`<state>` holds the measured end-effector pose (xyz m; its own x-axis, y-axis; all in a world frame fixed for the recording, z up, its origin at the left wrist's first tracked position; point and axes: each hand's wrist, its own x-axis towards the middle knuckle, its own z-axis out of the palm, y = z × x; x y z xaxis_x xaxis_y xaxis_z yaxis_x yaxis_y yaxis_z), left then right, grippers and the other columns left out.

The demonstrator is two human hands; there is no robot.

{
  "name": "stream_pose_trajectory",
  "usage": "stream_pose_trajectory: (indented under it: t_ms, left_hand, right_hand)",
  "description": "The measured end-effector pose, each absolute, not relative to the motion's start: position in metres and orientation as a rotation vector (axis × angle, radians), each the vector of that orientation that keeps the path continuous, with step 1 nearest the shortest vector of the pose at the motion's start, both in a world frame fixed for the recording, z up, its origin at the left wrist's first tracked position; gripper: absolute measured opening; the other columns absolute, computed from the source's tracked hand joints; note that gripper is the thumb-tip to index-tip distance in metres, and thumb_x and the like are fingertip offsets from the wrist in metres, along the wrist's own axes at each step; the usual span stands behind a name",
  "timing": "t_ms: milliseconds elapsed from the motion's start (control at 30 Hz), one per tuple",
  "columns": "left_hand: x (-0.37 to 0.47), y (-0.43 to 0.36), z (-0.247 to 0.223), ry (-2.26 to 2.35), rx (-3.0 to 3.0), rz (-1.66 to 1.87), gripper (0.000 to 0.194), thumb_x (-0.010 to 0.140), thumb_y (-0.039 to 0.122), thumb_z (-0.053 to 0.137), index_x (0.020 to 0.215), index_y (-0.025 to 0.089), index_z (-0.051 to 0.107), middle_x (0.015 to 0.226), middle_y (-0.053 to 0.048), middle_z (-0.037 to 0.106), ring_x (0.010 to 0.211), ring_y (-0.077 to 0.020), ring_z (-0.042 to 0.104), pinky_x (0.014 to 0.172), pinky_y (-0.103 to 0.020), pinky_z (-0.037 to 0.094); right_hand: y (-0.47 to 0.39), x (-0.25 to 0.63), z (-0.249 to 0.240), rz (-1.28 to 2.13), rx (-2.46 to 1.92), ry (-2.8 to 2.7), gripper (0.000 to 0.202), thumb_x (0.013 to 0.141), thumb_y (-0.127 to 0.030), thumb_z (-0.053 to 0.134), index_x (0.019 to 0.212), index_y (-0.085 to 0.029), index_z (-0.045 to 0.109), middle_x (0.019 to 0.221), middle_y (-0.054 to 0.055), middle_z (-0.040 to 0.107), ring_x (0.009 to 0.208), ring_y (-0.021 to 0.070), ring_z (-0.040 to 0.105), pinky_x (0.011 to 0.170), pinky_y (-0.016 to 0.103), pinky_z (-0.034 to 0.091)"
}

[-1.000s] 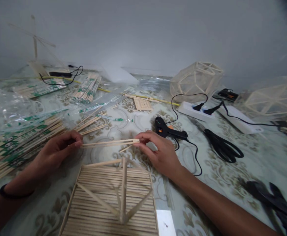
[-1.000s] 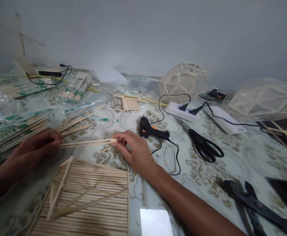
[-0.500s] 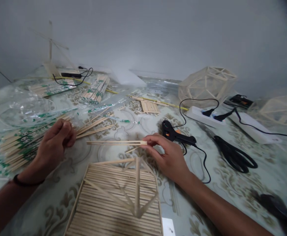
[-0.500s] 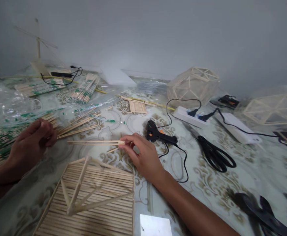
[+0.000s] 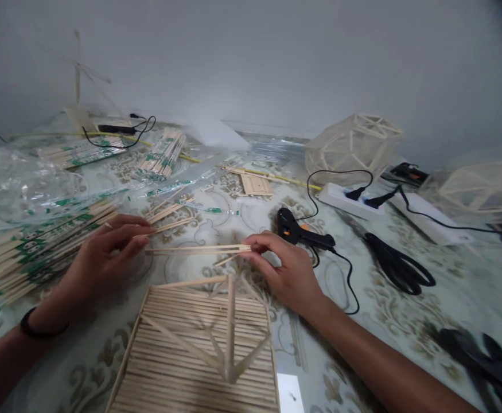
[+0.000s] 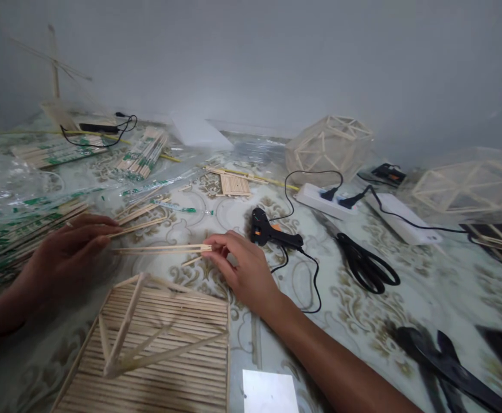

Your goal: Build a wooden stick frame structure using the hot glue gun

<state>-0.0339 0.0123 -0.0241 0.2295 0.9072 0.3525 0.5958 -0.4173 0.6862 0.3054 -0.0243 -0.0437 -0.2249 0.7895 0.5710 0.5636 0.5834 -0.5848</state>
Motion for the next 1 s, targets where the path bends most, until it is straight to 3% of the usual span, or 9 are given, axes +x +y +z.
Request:
stream_pose_trajectory:
  t_ms: [200,367,567,833,1000]
  left_hand:
    - [-0.0335,0.0062,-0.0233,1.413,2.174,0.694,0.038,0.096,0.055,0.063,0.108,0.025,0.083,0.111,-0.007,0.082,0.082,-0.0212,0.072,0.067,-0.030,0.051]
    - [-0.0319,0.0057,-0.0201,1.526,2.070,0.583,0.049,0.095,0.064,0.059,0.105,0.021,0.081,0.089,-0.007,0.081,0.077,-0.0236,0.070,0.062,-0.030,0.047]
    - [-0.0277,0.0066,-0.0157,1.472,2.048,0.660,0.039,0.091,0.057,0.065,0.083,0.022,0.080,0.073,-0.001,0.077,0.064,-0.0183,0.064,0.058,-0.025,0.047]
    - [-0.0256,0.0024,-0.0154,1.538,2.033,0.835,0.029,0.085,0.052,0.073,0.085,0.025,0.084,0.077,0.000,0.082,0.066,-0.0183,0.070,0.061,-0.025,0.047]
    - [-0.0250,0.0027,-0.0163,1.579,2.039,0.888,0.027,0.084,0.051,0.072,0.087,0.027,0.085,0.082,0.001,0.084,0.071,-0.0200,0.073,0.066,-0.027,0.049]
  right_hand:
    - [-0.0248,0.3045,-0.0421,0.334,-1.106,-1.888,0.006,0.100,-0.019,0.069,0.103,-0.024,0.070,0.088,0.000,0.077,0.075,0.0153,0.073,0.073,0.025,0.059]
    - [-0.0250,0.3050,-0.0416,0.333,-1.139,-1.855,0.007,0.101,-0.020,0.067,0.104,-0.024,0.071,0.093,0.002,0.080,0.076,0.0168,0.074,0.073,0.028,0.060]
    - [-0.0246,0.3051,-0.0427,0.328,-1.104,-1.836,0.008,0.100,-0.017,0.070,0.103,-0.024,0.071,0.092,0.000,0.079,0.076,0.0144,0.074,0.075,0.025,0.060]
    - [-0.0244,0.3061,-0.0444,0.399,-1.169,-1.782,0.022,0.098,-0.029,0.074,0.120,-0.025,0.072,0.089,0.000,0.079,0.073,0.0152,0.073,0.063,0.026,0.059]
    - [-0.0238,0.3054,-0.0412,0.437,-1.143,-1.783,0.011,0.098,-0.027,0.074,0.108,-0.025,0.075,0.085,-0.001,0.077,0.071,0.0149,0.072,0.068,0.027,0.060]
